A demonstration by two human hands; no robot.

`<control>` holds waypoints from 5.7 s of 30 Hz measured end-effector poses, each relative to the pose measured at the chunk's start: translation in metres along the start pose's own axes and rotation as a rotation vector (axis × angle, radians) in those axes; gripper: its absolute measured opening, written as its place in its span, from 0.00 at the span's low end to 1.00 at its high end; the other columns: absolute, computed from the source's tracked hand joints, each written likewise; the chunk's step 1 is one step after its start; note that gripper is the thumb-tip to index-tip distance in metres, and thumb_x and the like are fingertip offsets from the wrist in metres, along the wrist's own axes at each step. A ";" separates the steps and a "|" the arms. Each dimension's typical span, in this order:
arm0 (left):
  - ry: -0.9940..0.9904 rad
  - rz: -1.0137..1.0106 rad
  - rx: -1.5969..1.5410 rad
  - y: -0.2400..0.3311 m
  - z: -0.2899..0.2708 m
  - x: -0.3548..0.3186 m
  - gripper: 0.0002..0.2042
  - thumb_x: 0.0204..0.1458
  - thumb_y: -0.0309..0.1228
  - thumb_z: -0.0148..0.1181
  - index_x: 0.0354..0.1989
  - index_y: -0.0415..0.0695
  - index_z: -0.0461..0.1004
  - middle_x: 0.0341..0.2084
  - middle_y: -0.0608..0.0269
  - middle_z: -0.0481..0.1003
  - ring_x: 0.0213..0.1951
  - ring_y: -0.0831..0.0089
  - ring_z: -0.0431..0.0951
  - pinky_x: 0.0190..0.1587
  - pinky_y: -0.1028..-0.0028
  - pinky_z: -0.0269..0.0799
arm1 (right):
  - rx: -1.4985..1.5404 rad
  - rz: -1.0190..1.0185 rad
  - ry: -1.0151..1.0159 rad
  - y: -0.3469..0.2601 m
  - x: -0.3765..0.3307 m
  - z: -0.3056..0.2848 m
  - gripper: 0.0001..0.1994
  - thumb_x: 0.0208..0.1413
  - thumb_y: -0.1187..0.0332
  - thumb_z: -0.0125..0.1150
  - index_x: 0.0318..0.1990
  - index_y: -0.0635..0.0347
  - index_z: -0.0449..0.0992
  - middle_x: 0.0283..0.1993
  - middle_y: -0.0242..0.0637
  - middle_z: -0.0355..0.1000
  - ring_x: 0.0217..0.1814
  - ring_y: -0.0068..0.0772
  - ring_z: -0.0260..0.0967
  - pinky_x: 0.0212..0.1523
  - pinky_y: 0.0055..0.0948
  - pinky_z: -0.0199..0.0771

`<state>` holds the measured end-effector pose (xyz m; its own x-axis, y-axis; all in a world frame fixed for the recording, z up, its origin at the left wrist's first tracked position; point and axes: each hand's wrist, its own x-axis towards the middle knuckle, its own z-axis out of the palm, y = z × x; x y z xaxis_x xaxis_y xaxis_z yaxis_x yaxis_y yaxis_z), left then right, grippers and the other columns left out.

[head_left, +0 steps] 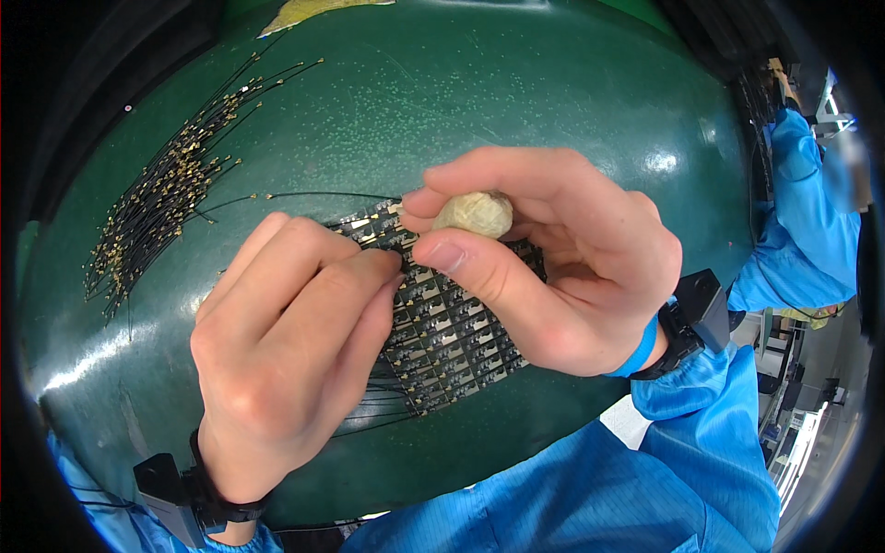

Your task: Assembling small wires and electrical connectors into a grid panel on a factory assembly line.

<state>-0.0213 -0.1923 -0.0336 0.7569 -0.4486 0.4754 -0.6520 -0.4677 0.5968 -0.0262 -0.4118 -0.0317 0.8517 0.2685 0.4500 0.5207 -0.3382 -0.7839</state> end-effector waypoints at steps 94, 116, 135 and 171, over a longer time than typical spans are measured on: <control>-0.017 0.001 -0.051 0.002 0.004 0.007 0.12 0.42 0.10 0.70 0.35 0.35 0.80 0.32 0.55 0.79 0.33 0.57 0.80 0.35 0.64 0.74 | 0.078 0.146 0.041 -0.001 -0.009 -0.021 0.14 0.63 0.87 0.68 0.55 0.79 0.79 0.47 0.56 0.86 0.50 0.38 0.87 0.54 0.32 0.89; -0.033 -0.004 -0.073 -0.001 -0.002 0.006 0.10 0.42 0.11 0.70 0.33 0.34 0.80 0.29 0.55 0.78 0.30 0.61 0.77 0.33 0.67 0.70 | -0.053 -0.028 -0.001 0.000 -0.004 -0.016 0.15 0.59 0.85 0.74 0.52 0.81 0.80 0.42 0.53 0.87 0.43 0.35 0.88 0.47 0.27 0.88; -0.041 -0.010 -0.084 0.001 0.000 0.006 0.10 0.43 0.12 0.70 0.34 0.35 0.80 0.30 0.55 0.78 0.30 0.61 0.77 0.34 0.67 0.71 | -0.077 -0.025 -0.003 -0.001 -0.006 -0.016 0.15 0.58 0.83 0.76 0.51 0.79 0.81 0.41 0.52 0.87 0.42 0.35 0.88 0.45 0.27 0.88; 0.034 -0.267 0.347 -0.072 -0.112 0.000 0.06 0.56 0.19 0.70 0.38 0.30 0.80 0.34 0.54 0.82 0.37 0.66 0.81 0.45 0.71 0.76 | 0.466 0.233 0.280 0.006 0.003 -0.005 0.12 0.70 0.84 0.61 0.56 0.69 0.85 0.46 0.42 0.84 0.47 0.28 0.84 0.51 0.27 0.85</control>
<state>0.0303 -0.0734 -0.0040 0.8982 -0.2547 0.3583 -0.4056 -0.7946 0.4519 -0.0205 -0.4173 -0.0333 0.9566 -0.0351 0.2891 0.2912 0.0893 -0.9525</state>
